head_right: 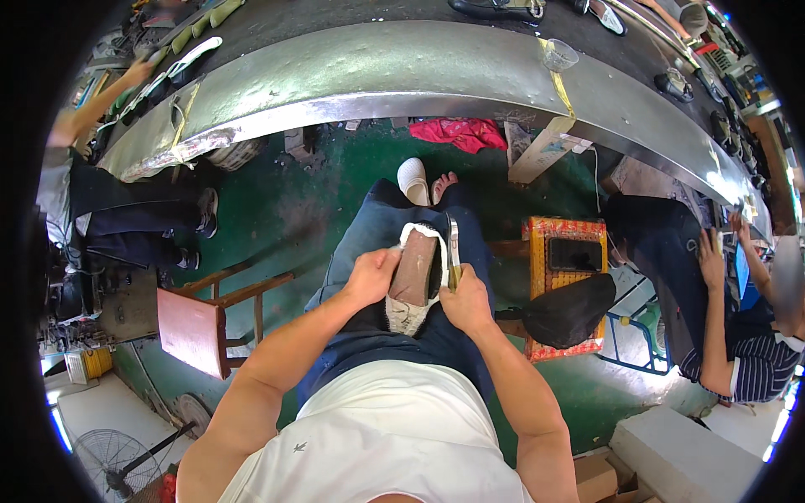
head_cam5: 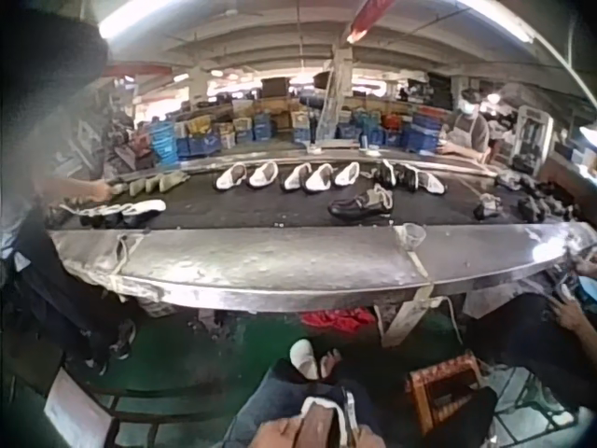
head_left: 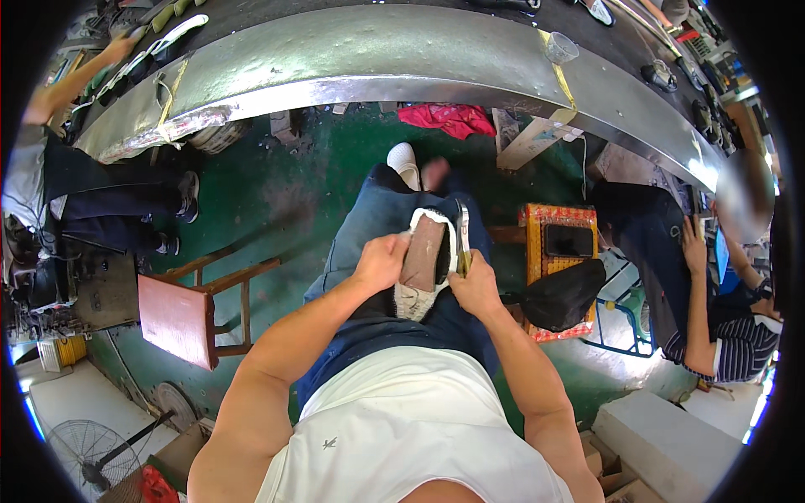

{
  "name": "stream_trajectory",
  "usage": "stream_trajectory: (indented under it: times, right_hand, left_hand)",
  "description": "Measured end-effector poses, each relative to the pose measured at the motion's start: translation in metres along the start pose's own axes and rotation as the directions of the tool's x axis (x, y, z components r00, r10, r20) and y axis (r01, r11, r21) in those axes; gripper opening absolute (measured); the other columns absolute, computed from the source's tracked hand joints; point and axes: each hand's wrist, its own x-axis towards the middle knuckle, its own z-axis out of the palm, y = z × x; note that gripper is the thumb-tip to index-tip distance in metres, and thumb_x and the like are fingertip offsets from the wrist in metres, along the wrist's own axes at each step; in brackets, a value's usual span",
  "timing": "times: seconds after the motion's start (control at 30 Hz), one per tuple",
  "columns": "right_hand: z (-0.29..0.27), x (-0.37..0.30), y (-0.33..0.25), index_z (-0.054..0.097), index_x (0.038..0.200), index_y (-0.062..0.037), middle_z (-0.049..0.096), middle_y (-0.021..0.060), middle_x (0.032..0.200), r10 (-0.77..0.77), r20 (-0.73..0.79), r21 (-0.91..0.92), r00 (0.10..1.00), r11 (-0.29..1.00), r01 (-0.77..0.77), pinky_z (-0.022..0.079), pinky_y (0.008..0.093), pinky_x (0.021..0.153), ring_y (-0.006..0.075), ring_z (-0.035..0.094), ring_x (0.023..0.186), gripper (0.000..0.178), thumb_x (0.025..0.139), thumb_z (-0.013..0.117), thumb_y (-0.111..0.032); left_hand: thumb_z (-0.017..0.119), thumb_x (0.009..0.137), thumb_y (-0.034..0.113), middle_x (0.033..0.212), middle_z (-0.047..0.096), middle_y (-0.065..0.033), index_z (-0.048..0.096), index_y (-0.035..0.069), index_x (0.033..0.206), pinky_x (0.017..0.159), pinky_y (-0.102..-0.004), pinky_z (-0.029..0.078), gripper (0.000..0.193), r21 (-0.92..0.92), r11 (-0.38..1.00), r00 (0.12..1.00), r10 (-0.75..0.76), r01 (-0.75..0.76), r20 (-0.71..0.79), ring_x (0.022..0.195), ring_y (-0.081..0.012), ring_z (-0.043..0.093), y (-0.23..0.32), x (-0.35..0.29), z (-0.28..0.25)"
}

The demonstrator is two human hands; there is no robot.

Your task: Assembling and finishing shoes on a production line using hand tools.

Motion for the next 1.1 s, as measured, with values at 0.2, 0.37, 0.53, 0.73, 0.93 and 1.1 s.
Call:
stream_trajectory:
  times: [0.2, 0.37, 0.53, 0.73, 0.93, 1.1]
  right_hand:
    - [-0.009, -0.008, -0.001, 0.054, 0.113, 0.0042, 0.067, 0.0286, 0.101, -0.009, -0.018, -0.014, 1.000, 1.000, 0.009, 0.051, 0.0496, 0.088, 0.0466, 0.065, 0.100, 0.039, 0.084, 0.071, -0.015]
    - [-0.039, -0.030, -0.008, 0.054, 0.114, 0.0043, 0.068, 0.0263, 0.092, 0.084, 0.179, 0.107, 0.980, 0.989, -0.104, 0.051, 0.0489, 0.082, 0.0454, 0.066, 0.090, 0.037, 0.092, 0.066, -0.023]
    - [-0.073, -0.057, -0.007, 0.055, 0.125, 0.0050, 0.066, 0.0271, 0.095, -0.123, 0.423, -0.111, 0.898, 0.976, 0.186, 0.051, 0.0509, 0.081, 0.0477, 0.064, 0.093, 0.041, 0.095, 0.063, -0.022]
    - [-0.073, -0.052, -0.006, 0.049, 0.138, 0.0068, 0.063, 0.0273, 0.115, -0.473, 0.393, -0.309, 0.789, 0.740, 0.598, 0.054, 0.0490, 0.085, 0.0395, 0.063, 0.108, 0.055, 0.088, 0.064, -0.011]
    - [-0.096, -0.039, -0.093, 0.069, 0.107, 0.0033, 0.071, 0.0236, 0.099, -0.029, 0.679, -0.568, 0.734, 0.612, 0.550, 0.058, 0.0474, 0.077, 0.0358, 0.071, 0.093, 0.031, 0.077, 0.065, -0.006]
    - [-0.055, -0.027, -0.042, 0.066, 0.097, -0.0003, 0.070, 0.0239, 0.085, -0.202, 0.690, -0.425, 0.695, 0.664, 0.615, 0.054, 0.0537, 0.075, 0.0432, 0.069, 0.082, 0.027, 0.090, 0.065, -0.026]
  left_hand:
    - [0.054, 0.096, 0.009, 0.087, 0.067, -0.0018, 0.070, -0.004, 0.104, 0.072, -0.0255, 0.048, 0.022, -0.341, 0.926, 0.985, -0.124, 0.159, 0.123, 0.082, -0.0076, 0.058, -0.015, -0.014, 0.010]
    - [0.055, 0.085, -0.003, 0.121, 0.066, -0.0054, 0.057, 0.001, 0.136, 0.093, -0.0280, 0.049, 0.051, -0.538, 0.752, 0.890, -0.137, 0.380, 0.436, 0.106, -0.0147, 0.063, 0.007, -0.031, -0.008]
    - [0.064, 0.079, -0.004, 0.159, 0.034, -0.0138, 0.010, 0.002, 0.162, 0.118, -0.0314, 0.029, 0.099, -0.694, 0.611, 0.869, 0.021, 0.380, 0.494, 0.144, -0.0216, 0.038, -0.009, -0.051, 0.002]
    - [0.062, 0.080, -0.004, 0.163, 0.028, -0.0140, 0.004, 0.004, 0.163, 0.121, -0.0324, 0.023, 0.101, -0.654, 0.711, 0.880, 0.106, 0.258, 0.463, 0.149, -0.0218, 0.029, -0.006, -0.058, 0.020]
    - [0.054, 0.093, 0.022, 0.165, 0.028, -0.0112, 0.012, 0.007, 0.163, 0.123, -0.0376, 0.023, 0.083, -0.889, 0.236, 0.890, 0.145, 0.392, 0.431, 0.150, -0.0252, 0.030, -0.008, -0.062, 0.027]
    - [0.026, 0.107, 0.058, 0.160, 0.038, -0.0087, 0.032, 0.012, 0.159, 0.120, -0.0410, 0.032, 0.069, -0.865, 0.159, 0.849, -0.341, 0.476, 0.404, 0.144, -0.0250, 0.040, -0.014, -0.065, 0.040]
